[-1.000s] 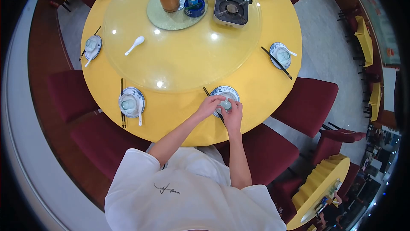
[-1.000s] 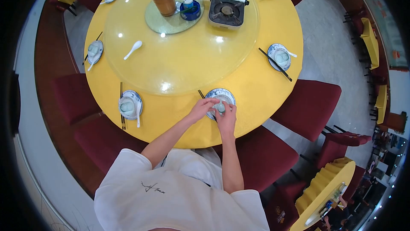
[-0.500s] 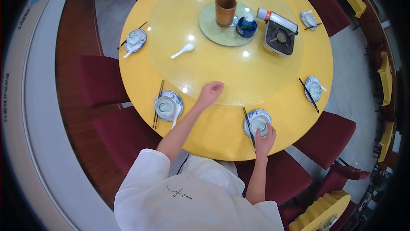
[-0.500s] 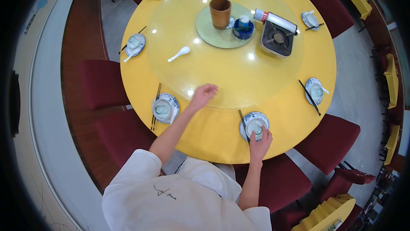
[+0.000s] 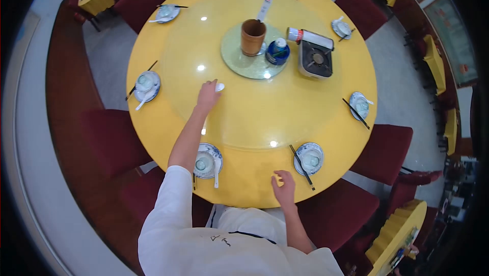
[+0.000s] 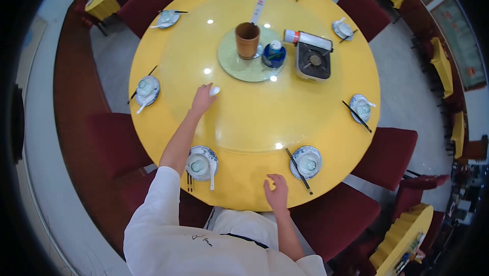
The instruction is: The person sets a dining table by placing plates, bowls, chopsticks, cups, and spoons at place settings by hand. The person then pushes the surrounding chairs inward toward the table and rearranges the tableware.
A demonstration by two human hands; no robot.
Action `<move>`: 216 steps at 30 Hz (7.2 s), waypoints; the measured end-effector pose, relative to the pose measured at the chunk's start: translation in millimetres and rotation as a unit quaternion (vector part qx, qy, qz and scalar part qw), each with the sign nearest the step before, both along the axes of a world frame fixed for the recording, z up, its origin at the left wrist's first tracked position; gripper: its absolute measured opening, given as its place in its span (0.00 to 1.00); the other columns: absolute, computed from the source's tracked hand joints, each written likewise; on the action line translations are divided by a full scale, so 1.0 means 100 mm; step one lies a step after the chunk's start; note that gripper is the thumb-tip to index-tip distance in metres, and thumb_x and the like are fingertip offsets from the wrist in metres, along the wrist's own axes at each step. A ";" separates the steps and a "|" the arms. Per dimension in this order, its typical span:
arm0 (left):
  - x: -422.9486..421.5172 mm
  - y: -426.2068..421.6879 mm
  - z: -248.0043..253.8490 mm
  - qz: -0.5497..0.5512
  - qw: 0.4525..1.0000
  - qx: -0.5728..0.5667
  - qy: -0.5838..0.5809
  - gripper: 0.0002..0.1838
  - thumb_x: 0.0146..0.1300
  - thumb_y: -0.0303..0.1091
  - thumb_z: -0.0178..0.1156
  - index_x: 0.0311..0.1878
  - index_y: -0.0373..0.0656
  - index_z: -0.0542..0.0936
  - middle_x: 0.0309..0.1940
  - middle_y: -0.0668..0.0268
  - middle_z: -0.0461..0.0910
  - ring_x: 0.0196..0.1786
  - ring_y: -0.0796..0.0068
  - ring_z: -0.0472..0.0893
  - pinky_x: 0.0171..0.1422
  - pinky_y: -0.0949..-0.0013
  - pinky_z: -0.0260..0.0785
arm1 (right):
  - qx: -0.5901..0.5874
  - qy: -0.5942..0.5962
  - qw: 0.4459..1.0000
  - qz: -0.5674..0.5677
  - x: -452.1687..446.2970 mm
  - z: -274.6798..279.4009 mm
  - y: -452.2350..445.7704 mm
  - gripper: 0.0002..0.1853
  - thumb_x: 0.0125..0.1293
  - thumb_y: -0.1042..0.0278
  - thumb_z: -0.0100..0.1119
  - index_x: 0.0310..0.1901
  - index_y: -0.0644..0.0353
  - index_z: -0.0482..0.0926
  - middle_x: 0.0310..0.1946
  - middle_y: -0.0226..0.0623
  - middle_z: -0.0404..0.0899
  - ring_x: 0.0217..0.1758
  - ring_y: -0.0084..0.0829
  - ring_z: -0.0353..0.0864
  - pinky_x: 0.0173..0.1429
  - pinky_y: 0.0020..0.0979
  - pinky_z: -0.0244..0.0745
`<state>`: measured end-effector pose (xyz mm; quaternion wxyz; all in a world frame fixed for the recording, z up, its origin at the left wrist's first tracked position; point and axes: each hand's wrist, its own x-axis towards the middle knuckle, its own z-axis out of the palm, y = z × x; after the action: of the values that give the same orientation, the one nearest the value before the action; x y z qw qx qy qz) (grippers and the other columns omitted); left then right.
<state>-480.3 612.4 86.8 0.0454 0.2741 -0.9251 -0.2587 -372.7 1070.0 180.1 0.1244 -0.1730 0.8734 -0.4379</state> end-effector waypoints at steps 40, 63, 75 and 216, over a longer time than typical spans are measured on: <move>2.83 3.86 0.35 0.203 0.923 0.325 -0.016 0.10 0.68 0.32 0.63 0.42 0.33 0.82 0.30 0.63 0.84 0.27 0.77 0.82 0.32 0.72 0.76 | -0.119 -0.256 0.948 -0.145 -1.83 -1.04 2.51 0.13 0.71 0.65 0.62 0.50 0.64 0.84 0.34 0.30 0.82 0.30 0.21 0.79 0.33 0.25 0.77; 3.96 4.01 -0.09 0.318 0.901 0.265 -0.130 0.08 0.62 0.33 0.64 0.37 0.39 0.86 0.26 0.63 0.85 0.27 0.76 0.84 0.31 0.69 0.76 | -0.091 -0.224 0.964 -0.112 -1.95 -1.51 2.16 0.13 0.64 0.69 0.68 0.49 0.63 0.86 0.37 0.36 0.88 0.36 0.25 0.85 0.37 0.27 0.79; 4.11 4.07 0.00 0.346 0.880 0.285 -0.154 0.07 0.63 0.32 0.63 0.37 0.38 0.85 0.26 0.65 0.84 0.24 0.77 0.81 0.29 0.71 0.76 | -0.008 -0.121 0.974 -0.190 -1.90 -1.20 2.39 0.21 0.59 0.63 0.71 0.53 0.61 0.83 0.38 0.43 0.87 0.41 0.36 0.88 0.47 0.35 0.82; 1.57 11.21 1.32 0.136 0.979 -0.067 -0.137 0.41 0.43 0.36 0.72 0.67 0.46 0.76 0.66 0.59 0.76 0.70 0.62 0.74 0.76 0.55 0.62 | 0.113 0.297 0.678 0.663 -1.51 0.42 7.12 0.43 0.46 0.58 0.77 0.67 0.56 0.72 0.61 0.48 0.77 0.66 0.46 0.74 0.73 0.49 0.63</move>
<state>-323.2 1733.3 219.3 -0.0284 0.4267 -0.8919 -0.1473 -523.7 1781.8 222.3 0.1348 -0.8125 0.5635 -0.0642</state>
